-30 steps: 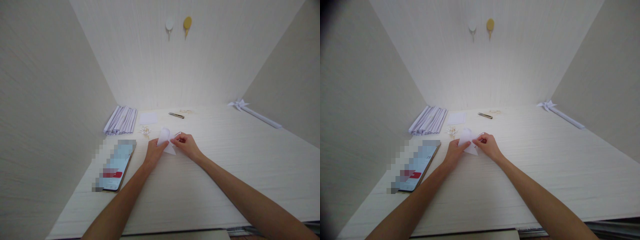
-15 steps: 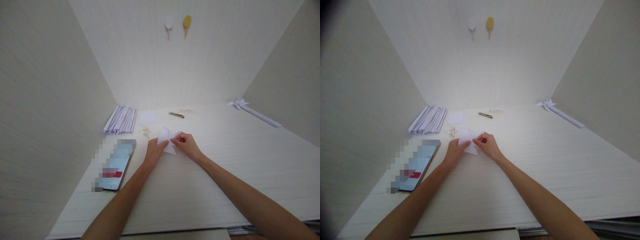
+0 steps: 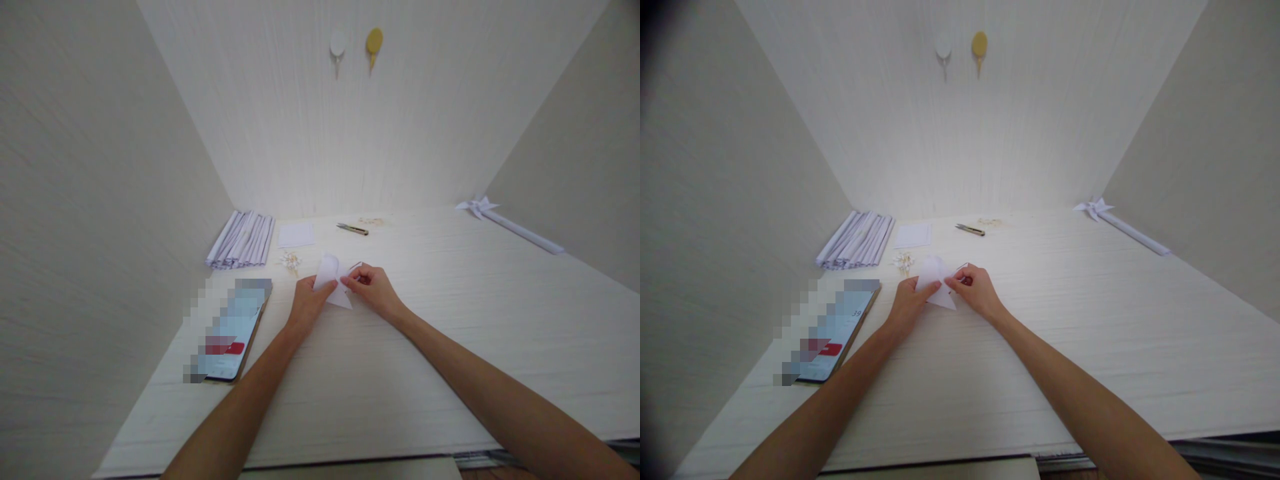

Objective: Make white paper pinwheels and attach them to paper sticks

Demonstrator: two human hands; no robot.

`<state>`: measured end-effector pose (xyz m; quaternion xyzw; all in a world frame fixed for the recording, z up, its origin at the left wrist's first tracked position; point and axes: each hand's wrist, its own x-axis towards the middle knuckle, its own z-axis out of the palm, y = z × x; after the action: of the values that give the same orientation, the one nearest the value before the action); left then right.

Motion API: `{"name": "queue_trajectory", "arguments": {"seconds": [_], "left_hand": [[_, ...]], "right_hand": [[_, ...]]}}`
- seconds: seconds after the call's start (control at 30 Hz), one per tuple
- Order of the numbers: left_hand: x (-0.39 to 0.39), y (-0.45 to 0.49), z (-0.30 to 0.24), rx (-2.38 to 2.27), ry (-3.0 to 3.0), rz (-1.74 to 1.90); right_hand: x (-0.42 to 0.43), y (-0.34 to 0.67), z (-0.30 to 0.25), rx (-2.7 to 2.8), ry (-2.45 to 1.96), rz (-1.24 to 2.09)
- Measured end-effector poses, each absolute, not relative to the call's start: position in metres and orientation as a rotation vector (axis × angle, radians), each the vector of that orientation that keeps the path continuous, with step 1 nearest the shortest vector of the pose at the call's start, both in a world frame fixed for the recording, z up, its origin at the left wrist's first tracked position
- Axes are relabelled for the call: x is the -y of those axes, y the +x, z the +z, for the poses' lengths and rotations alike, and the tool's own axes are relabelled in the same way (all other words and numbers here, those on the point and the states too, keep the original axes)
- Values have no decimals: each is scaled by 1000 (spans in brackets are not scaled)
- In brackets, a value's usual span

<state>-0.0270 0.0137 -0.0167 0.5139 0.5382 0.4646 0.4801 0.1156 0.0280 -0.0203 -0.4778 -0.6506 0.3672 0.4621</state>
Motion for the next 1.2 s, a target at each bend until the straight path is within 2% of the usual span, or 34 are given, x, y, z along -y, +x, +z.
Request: {"name": "queue_trajectory", "arguments": {"seconds": [1.0,1.2], "left_hand": [[-14,-29,-17,-1311,1208,1137],[-14,-25,-15,-1284,1068,1263]], "right_hand": [[-19,109,-15,1535,-1109,858],[-14,105,-12,1216,-943,1141]]}}
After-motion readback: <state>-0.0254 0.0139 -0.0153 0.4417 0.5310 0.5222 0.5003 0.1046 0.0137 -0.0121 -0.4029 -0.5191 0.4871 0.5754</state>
